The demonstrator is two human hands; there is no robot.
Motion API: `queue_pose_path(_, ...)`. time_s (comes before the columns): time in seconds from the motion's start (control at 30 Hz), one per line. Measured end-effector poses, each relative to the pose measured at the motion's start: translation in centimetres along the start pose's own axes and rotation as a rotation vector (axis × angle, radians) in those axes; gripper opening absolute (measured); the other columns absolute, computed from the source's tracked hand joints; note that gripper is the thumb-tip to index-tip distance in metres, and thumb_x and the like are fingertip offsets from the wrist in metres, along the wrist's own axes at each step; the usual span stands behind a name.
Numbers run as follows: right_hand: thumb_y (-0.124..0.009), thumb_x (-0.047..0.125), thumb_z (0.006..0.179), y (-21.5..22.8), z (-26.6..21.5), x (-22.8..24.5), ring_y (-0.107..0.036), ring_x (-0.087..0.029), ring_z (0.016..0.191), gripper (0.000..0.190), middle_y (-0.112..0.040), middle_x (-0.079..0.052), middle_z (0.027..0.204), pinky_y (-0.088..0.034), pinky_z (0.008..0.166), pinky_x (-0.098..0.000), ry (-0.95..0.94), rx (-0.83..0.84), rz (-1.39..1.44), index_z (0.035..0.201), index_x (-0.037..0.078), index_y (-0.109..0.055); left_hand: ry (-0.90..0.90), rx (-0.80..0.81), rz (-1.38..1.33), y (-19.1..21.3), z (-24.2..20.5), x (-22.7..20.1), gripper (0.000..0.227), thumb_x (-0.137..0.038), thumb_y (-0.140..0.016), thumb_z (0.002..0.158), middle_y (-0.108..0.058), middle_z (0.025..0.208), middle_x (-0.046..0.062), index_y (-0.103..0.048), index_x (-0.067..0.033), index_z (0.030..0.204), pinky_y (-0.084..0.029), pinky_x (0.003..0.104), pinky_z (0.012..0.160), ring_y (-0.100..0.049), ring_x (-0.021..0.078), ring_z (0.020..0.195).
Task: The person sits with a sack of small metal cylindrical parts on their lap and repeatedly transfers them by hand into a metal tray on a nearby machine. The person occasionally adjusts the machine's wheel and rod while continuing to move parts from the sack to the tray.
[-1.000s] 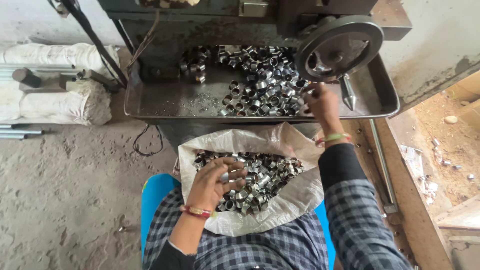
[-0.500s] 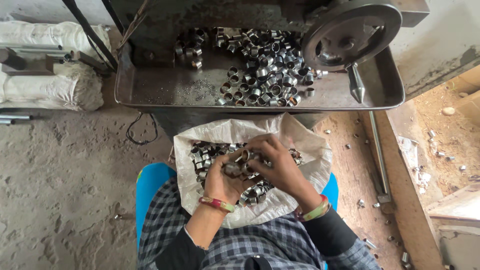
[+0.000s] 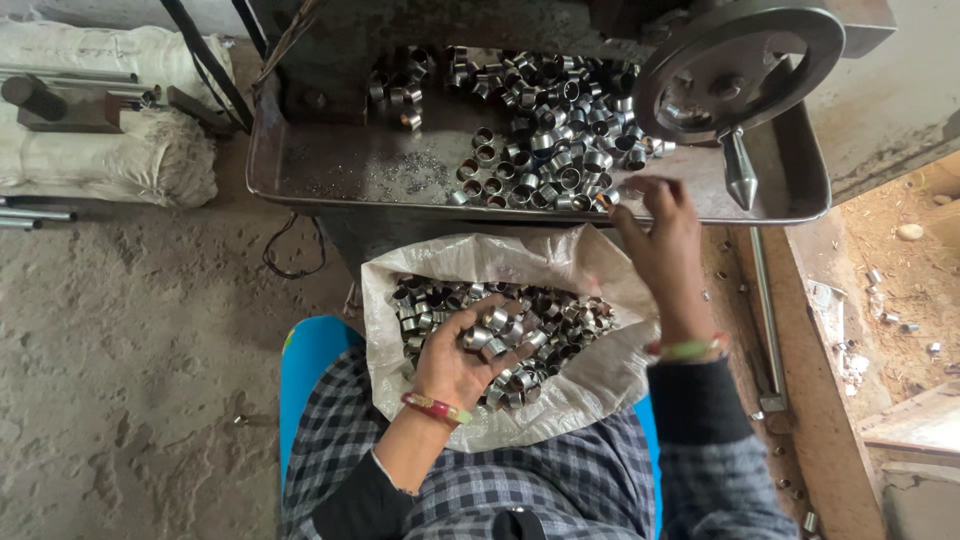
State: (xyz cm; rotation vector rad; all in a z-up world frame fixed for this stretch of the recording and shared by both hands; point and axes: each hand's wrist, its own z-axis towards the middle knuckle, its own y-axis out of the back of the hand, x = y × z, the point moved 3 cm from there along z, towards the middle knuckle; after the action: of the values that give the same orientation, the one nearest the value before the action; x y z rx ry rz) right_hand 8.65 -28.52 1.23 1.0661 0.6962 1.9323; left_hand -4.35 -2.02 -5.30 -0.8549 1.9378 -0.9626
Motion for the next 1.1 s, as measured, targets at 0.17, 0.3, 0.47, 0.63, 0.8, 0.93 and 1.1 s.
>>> queue_pose_path(0.17,-0.089,0.040,0.082,-1.6,3.2,-3.4,-0.058,-0.043,0.122,0.075,-0.053,-0.026,0.138,-0.052,0.098,-0.0461,-0.038,0.102,-0.105,0.139,0.003,-0.059,-0.560,0.107,1.102,0.1,-0.2,-0.6,0.041,-0.031,-0.053,0.099,-0.067,0.140,0.012,-0.063,-0.0084,0.132,-0.061,0.040,0.099,-0.066,0.0268,0.128)
queue_pose_path(0.3,-0.082,0.055,0.073,-4.9,5.6,-5.5,-0.056,-0.040,0.126,0.098,-0.049,-0.026,0.143,-0.050,0.106,-0.0464,-0.266,0.465,0.003,0.148,0.004,-0.043,-0.857,0.104,1.437,-1.3,-0.4,-2.0,0.029,-0.021,-0.058,0.104,-0.065,0.141,0.014,-0.066,-0.0095,0.129,-0.050,0.043,0.114,-0.062,0.0292,0.133)
queue_pose_path(0.47,-0.086,0.059,0.077,-7.6,6.6,-4.5,-0.035,-0.051,0.141,0.102,-0.034,-0.035,0.155,-0.038,0.114,-0.0543,-0.022,0.458,-0.152,0.152,0.008,-0.041,-1.196,0.129,1.747,-6.4,4.1,-7.0,0.022,-0.021,-0.061,0.104,-0.067,0.136,0.009,-0.068,-0.0112,0.122,-0.050,0.044,0.118,-0.063,0.0300,0.134)
queue_pose_path(0.63,-0.085,0.049,0.073,-8.6,6.9,-4.4,-0.040,-0.047,0.135,0.096,-0.038,-0.025,0.152,-0.041,0.105,-0.0587,-0.249,0.579,-0.308,0.152,0.022,-0.039,-0.400,-0.123,2.420,-10.1,14.4,-13.2,0.069,-0.050,-0.080,0.084,-0.052,0.138,0.023,-0.056,-0.0098,0.135,-0.047,0.050,0.105,-0.054,0.0448,0.124)
queue_pose_path(0.8,-0.076,0.025,0.085,-8.7,6.9,-5.3,-0.055,-0.047,0.121,0.072,-0.061,-0.022,0.128,-0.051,0.088,-0.0609,-0.170,0.364,-0.426,0.150,0.019,-0.047,-0.368,-0.215,2.372,-8.0,18.0,-13.6,0.058,-0.029,-0.081,0.081,-0.057,0.130,0.020,-0.058,-0.0193,0.133,-0.055,0.050,0.093,-0.061,0.0419,0.115)
queue_pose_path(0.93,-0.077,0.024,0.084,-9.0,6.8,-6.1,-0.065,-0.047,0.095,0.062,-0.069,-0.024,0.097,-0.055,0.080,-0.0547,-0.195,0.256,-0.278,0.141,0.016,-0.057,-0.483,-0.111,2.266,-5.5,19.3,-14.0,0.050,-0.019,-0.081,0.079,-0.060,0.121,0.019,-0.062,-0.0202,0.125,-0.056,0.047,0.090,-0.067,0.0376,0.102)
queue_pose_path(1.1,-0.077,0.020,0.080,-9.3,6.8,-6.7,-0.067,-0.046,0.081,0.046,-0.069,-0.026,0.086,-0.055,0.072,-0.0540,-0.222,0.170,-0.136,0.125,0.015,-0.069,-0.571,-0.033,1.395,-4.6,19.6,-15.8,0.038,-0.008,-0.071,0.084,-0.068,0.105,0.011,-0.067,-0.0154,0.121,-0.064,0.042,0.078,-0.072,0.0273,0.094)
